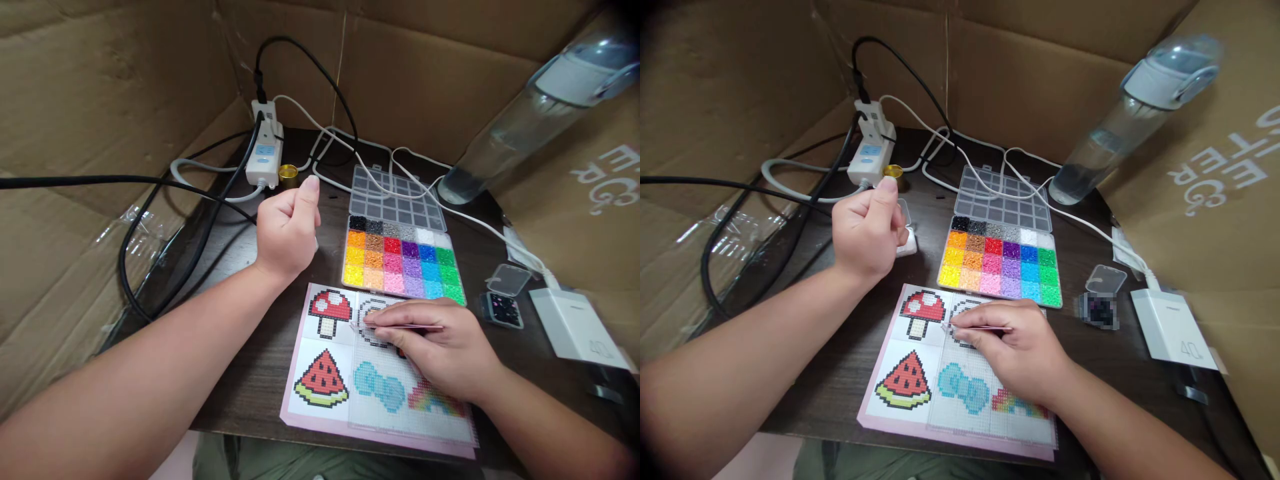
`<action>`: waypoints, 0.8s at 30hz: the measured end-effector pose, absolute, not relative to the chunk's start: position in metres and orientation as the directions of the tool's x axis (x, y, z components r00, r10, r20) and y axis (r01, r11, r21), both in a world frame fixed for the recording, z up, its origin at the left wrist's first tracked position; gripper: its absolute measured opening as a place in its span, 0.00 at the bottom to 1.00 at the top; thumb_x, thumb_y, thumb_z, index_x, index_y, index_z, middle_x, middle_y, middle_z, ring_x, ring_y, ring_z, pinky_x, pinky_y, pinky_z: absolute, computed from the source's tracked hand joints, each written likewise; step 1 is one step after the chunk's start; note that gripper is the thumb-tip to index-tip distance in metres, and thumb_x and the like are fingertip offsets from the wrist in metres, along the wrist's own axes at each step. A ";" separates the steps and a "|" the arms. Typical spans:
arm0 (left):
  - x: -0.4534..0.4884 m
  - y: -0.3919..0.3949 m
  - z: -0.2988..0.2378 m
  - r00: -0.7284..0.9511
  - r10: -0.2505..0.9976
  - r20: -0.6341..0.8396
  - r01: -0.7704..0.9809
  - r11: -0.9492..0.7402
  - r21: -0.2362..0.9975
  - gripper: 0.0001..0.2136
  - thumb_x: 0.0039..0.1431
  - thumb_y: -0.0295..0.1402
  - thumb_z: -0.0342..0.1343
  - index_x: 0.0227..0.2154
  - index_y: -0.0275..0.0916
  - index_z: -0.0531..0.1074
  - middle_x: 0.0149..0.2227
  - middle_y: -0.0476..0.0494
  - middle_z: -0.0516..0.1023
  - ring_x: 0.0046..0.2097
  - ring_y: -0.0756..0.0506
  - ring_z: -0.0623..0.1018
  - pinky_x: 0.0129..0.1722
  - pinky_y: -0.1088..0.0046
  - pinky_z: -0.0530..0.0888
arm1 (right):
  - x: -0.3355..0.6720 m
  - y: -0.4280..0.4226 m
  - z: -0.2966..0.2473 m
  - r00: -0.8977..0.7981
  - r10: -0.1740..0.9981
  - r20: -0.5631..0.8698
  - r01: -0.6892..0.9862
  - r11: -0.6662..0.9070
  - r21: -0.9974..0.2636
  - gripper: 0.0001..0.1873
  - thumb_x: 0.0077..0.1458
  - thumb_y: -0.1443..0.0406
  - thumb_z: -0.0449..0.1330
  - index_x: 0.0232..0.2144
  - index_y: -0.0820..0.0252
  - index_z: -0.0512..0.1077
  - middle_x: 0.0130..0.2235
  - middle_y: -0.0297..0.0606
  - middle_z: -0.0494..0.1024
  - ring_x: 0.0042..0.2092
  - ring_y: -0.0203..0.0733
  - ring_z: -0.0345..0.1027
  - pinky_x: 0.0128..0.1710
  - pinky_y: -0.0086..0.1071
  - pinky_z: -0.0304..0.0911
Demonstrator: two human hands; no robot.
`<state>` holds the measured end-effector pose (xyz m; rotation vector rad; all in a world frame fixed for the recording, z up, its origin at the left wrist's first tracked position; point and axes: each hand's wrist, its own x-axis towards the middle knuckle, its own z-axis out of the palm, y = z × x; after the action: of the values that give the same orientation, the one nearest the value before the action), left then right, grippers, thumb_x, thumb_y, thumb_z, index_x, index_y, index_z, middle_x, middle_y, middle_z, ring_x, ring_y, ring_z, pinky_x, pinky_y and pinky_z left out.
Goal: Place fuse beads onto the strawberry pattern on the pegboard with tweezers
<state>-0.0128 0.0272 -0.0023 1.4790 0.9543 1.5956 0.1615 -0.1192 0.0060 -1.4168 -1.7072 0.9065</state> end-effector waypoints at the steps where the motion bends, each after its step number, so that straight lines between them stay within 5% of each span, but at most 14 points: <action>1: -0.013 0.028 -0.003 -0.052 0.892 0.449 -0.037 -0.451 0.892 0.26 0.63 0.46 0.55 0.12 0.40 0.61 0.13 0.53 0.58 0.17 0.54 0.60 0.17 0.73 0.58 | 0.161 -0.119 0.006 -0.132 0.986 0.102 0.472 0.153 -0.868 0.06 0.52 0.70 0.66 0.32 0.57 0.83 0.34 0.36 0.85 0.34 0.39 0.81 0.36 0.26 0.76; 19: -0.013 0.027 -0.001 -0.034 0.892 0.451 -0.032 -0.452 0.891 0.26 0.63 0.47 0.54 0.12 0.40 0.61 0.13 0.52 0.59 0.17 0.54 0.61 0.17 0.74 0.59 | 0.160 -0.122 0.009 -0.064 0.997 0.040 0.422 0.063 -0.904 0.06 0.52 0.69 0.66 0.31 0.55 0.83 0.33 0.36 0.85 0.34 0.39 0.81 0.35 0.27 0.76; 24: -0.014 0.028 -0.002 -0.045 0.892 0.449 -0.038 -0.450 0.892 0.26 0.63 0.46 0.54 0.12 0.40 0.60 0.13 0.53 0.58 0.17 0.54 0.61 0.18 0.74 0.59 | 0.160 -0.122 0.015 0.011 1.000 0.000 0.387 -0.004 -0.922 0.05 0.51 0.67 0.66 0.30 0.54 0.83 0.33 0.37 0.85 0.29 0.37 0.79 0.26 0.24 0.74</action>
<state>-0.0139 0.0279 -0.0021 1.4881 0.9410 1.5944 0.1600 -0.1216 0.0147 -1.5023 -1.4863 0.9880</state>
